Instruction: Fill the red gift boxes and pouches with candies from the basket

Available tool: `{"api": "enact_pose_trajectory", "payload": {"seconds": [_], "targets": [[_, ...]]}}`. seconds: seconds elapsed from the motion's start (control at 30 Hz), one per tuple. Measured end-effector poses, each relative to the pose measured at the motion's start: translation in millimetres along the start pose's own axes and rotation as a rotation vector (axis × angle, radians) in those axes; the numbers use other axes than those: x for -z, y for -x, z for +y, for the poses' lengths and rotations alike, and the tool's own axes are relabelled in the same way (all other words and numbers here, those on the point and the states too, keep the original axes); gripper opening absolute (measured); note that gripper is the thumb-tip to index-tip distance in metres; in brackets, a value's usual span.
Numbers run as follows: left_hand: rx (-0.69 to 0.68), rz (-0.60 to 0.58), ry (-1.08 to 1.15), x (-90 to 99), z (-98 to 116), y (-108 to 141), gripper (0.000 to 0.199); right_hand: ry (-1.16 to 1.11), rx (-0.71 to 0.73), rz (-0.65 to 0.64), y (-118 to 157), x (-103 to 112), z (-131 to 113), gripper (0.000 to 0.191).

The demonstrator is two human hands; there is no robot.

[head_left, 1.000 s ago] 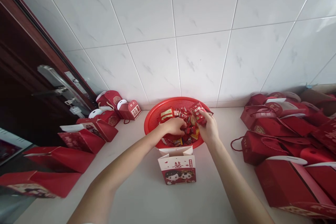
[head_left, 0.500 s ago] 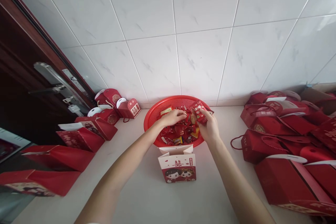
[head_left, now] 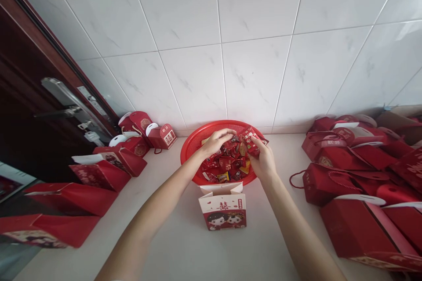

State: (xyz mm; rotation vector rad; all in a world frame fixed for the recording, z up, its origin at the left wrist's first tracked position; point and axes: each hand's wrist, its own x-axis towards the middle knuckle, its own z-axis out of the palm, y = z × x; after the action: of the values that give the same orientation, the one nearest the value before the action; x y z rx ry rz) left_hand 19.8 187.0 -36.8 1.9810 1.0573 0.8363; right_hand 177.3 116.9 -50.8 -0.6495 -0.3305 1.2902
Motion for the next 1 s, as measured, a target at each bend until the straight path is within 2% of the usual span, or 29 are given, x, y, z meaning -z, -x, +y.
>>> {"api": "enact_pose_trajectory", "payload": {"seconds": [0.2, 0.37, 0.43, 0.53, 0.6, 0.73, 0.87, 1.0], "targets": [[-0.034, -0.006, 0.074, -3.5, 5.1, 6.0, 0.05, 0.002, -0.014, -0.001, 0.1, 0.0, 0.0, 0.016], [-0.058, 0.02, 0.091, -5.1, 7.2, 6.0, 0.055, 0.017, -0.051, -0.034, 3.1, -1.7, -2.6, 0.014], [-0.055, 0.035, 0.02, -4.8, 9.3, 5.7, 0.054, 0.012, -0.047, -0.034, 3.3, -1.7, -3.0, 0.014], [0.001, 0.015, -0.207, -3.7, 10.4, 4.4, 0.044, -0.018, -0.006, -0.014, 2.3, -0.9, -2.3, 0.014], [0.051, -0.061, -0.327, -3.7, 7.9, 2.9, 0.041, -0.037, 0.016, 0.005, 1.2, -0.2, -1.5, 0.013], [0.115, -0.317, -0.477, -7.6, -1.5, 0.4, 0.022, -0.053, 0.03, 0.02, 0.2, 0.9, -0.7, 0.011], [0.232, -0.541, -0.64, -11.0, -4.6, 1.1, 0.012, -0.066, 0.042, 0.023, 0.4, 1.3, -0.8, 0.01], [0.353, -0.632, -0.752, -6.2, -3.0, 3.8, 0.018, -0.069, 0.041, 0.017, -0.4, 2.3, -0.3, 0.01]]}}
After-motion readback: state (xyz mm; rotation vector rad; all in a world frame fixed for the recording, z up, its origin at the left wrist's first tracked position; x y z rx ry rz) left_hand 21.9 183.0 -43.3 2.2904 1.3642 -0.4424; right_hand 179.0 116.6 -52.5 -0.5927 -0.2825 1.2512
